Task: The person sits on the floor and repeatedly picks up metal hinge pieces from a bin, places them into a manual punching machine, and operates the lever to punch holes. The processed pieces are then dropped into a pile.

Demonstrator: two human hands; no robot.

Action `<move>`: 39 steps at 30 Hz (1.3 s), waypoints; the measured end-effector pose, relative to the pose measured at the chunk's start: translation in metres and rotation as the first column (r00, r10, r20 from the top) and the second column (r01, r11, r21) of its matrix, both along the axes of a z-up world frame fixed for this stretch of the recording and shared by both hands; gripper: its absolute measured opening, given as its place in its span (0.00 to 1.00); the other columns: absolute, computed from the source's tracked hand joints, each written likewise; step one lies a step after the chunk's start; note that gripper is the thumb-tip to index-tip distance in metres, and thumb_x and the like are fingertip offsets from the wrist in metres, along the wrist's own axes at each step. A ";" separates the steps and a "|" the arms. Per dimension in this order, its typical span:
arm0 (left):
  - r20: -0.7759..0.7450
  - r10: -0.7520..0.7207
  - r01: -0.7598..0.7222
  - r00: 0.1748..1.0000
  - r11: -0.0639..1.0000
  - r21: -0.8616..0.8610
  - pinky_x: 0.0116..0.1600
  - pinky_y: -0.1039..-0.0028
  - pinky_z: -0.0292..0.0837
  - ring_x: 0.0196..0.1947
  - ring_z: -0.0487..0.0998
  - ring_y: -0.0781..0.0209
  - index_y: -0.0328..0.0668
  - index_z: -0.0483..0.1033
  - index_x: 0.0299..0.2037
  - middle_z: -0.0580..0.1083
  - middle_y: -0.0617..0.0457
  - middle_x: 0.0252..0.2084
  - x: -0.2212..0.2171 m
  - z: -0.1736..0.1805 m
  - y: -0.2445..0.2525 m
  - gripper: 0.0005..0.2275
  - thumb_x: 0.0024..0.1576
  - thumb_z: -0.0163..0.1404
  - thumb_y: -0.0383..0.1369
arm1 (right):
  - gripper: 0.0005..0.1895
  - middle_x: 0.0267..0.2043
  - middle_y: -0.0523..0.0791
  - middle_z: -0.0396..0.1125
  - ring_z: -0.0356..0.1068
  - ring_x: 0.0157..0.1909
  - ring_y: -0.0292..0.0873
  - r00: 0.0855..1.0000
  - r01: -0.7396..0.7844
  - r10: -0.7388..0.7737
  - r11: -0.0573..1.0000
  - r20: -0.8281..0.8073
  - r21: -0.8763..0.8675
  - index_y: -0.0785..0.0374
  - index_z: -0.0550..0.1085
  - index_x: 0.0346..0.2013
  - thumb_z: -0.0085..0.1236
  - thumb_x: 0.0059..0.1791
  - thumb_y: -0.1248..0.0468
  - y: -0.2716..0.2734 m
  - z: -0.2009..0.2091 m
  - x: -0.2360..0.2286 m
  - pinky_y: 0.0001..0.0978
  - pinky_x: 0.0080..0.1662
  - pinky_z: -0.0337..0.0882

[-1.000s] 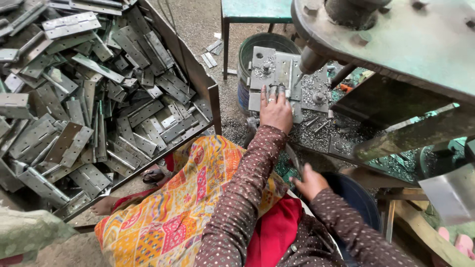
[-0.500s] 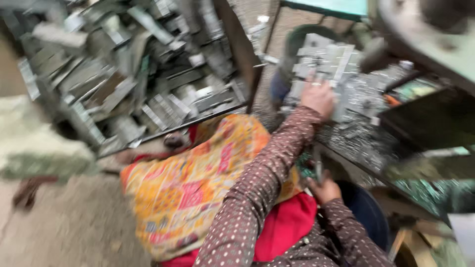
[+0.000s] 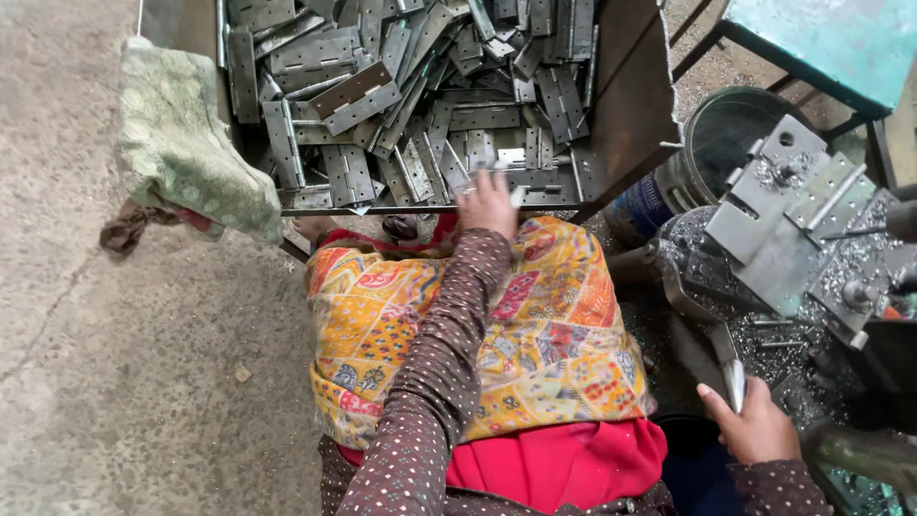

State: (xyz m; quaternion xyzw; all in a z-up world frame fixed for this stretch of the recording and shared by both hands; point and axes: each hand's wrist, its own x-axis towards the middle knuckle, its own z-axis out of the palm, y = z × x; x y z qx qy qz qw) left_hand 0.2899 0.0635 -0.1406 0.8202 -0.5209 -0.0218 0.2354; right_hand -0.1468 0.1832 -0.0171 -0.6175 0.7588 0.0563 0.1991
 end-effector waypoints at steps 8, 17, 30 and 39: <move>0.161 0.173 -0.192 0.972 0.976 0.107 0.71 0.45 0.45 0.65 0.62 0.40 0.30 0.66 0.62 0.68 0.35 0.59 0.034 -0.042 -0.007 0.37 0.53 0.48 0.57 | 0.35 0.23 0.52 0.71 0.75 0.25 0.52 0.994 0.075 -0.068 0.994 -0.083 0.082 0.64 0.69 0.55 0.57 0.45 0.40 -0.007 -0.015 -0.010 0.45 0.33 0.76; 0.116 0.026 -0.021 0.993 0.999 -0.044 0.77 0.48 0.47 0.66 0.68 0.46 0.42 0.73 0.59 0.72 0.43 0.60 0.020 -0.049 -0.017 0.16 0.64 0.46 0.37 | 0.35 0.26 0.53 0.72 0.76 0.26 0.52 0.986 0.079 -0.070 0.995 -0.154 0.057 0.65 0.70 0.54 0.58 0.46 0.39 -0.008 -0.024 -0.009 0.44 0.34 0.75; -0.003 -0.343 0.343 0.939 0.939 0.038 0.71 0.50 0.46 0.61 0.69 0.54 0.59 0.76 0.54 0.73 0.55 0.55 0.115 -0.055 -0.042 0.19 0.50 0.52 0.39 | 0.33 0.24 0.51 0.71 0.74 0.24 0.49 0.986 0.103 -0.097 0.994 -0.138 0.038 0.63 0.71 0.52 0.59 0.45 0.41 -0.003 -0.023 -0.003 0.43 0.33 0.75; 0.416 -0.168 0.272 0.894 0.940 -0.206 0.51 0.60 0.70 0.37 0.76 0.53 0.42 0.76 0.43 0.71 0.51 0.35 0.078 -0.085 -0.044 0.07 0.58 0.48 0.31 | 0.31 0.20 0.52 0.72 0.76 0.20 0.49 0.983 0.121 -0.119 0.993 -0.140 0.007 0.62 0.70 0.51 0.59 0.45 0.42 0.001 -0.019 0.006 0.42 0.30 0.74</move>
